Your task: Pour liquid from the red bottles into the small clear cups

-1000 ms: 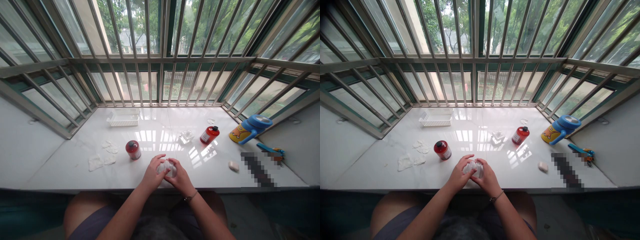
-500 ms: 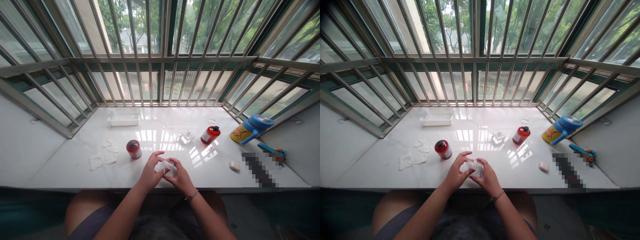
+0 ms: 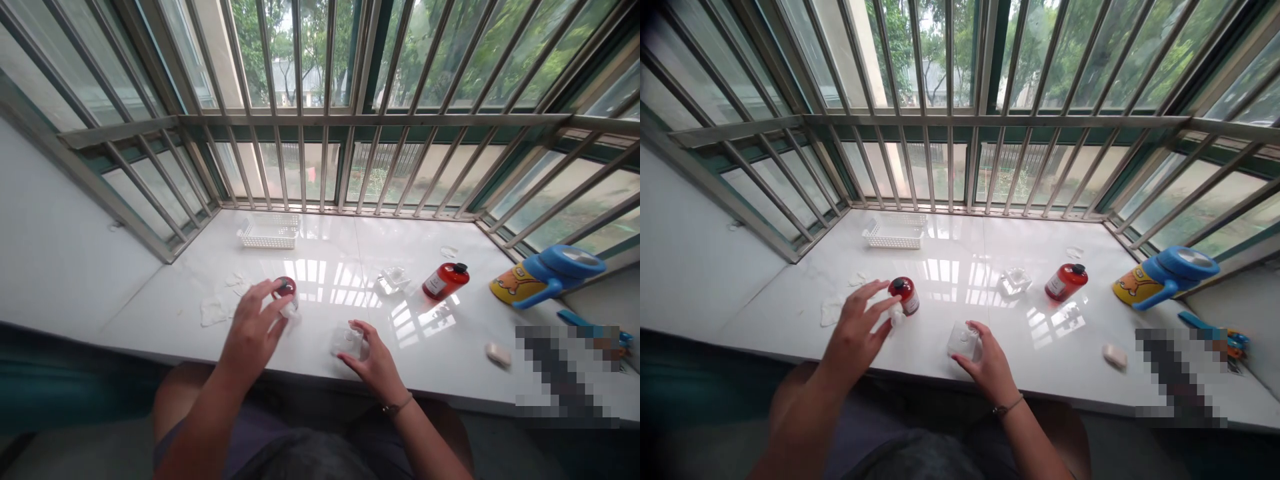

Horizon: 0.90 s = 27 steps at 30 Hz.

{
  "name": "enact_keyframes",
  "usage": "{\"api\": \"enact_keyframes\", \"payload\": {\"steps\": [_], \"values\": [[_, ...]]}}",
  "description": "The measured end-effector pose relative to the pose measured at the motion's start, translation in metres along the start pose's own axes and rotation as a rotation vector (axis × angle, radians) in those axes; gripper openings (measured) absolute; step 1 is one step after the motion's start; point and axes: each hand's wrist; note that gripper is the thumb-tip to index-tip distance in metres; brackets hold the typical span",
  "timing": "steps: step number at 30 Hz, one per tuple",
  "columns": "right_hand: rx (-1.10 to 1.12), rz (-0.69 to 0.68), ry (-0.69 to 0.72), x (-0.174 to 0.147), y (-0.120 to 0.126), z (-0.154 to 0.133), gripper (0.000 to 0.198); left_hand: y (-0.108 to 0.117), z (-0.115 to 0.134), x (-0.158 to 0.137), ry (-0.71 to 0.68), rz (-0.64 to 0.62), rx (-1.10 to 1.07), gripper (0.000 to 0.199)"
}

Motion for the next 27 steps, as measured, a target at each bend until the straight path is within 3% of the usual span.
{"api": "enact_keyframes", "payload": {"steps": [3, 6, 9, 12, 17, 21, 25, 27], "values": [[-0.014, 0.003, 0.0, 0.0, 0.0, 0.0, 0.071, 0.021, -0.049, -0.011, 0.178, -0.083, 0.34, 0.028], [-0.019, 0.011, 0.008, 0.0, 0.0, 0.0, 0.071, 0.024, -0.099, -0.036, 0.399, -0.238, 0.584, 0.028], [-0.019, 0.021, 0.023, 0.001, -0.001, 0.0, 0.07, 0.015, -0.136, -0.06, 0.516, -0.404, 0.667, 0.033], [-0.025, 0.03, 0.032, 0.001, -0.001, -0.001, 0.069, 0.001, -0.155, -0.074, 0.561, -0.522, 0.676, 0.037], [-0.031, 0.022, 0.02, 0.0, 0.0, -0.002, 0.07, -0.014, -0.161, -0.077, 0.6, -0.583, 0.566, 0.048], [-0.016, 0.011, 0.016, 0.0, -0.001, -0.001, 0.07, -0.017, -0.148, -0.061, 0.557, -0.415, 0.346, 0.055], [-0.012, 0.023, 0.012, 0.0, -0.001, -0.002, 0.069, -0.029, -0.111, -0.031, 0.5, -0.193, -0.037, 0.052], [-0.013, 0.021, 0.01, 0.001, -0.001, -0.002, 0.069, -0.04, -0.09, -0.016, 0.528, -0.144, -0.234, 0.054]]}}
Point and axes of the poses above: each hand's wrist, its own x-axis towards the middle knuckle, its own y-axis out of the back of the hand, z = x × y, and after that the axes turned 2 degrees about z, right-handed
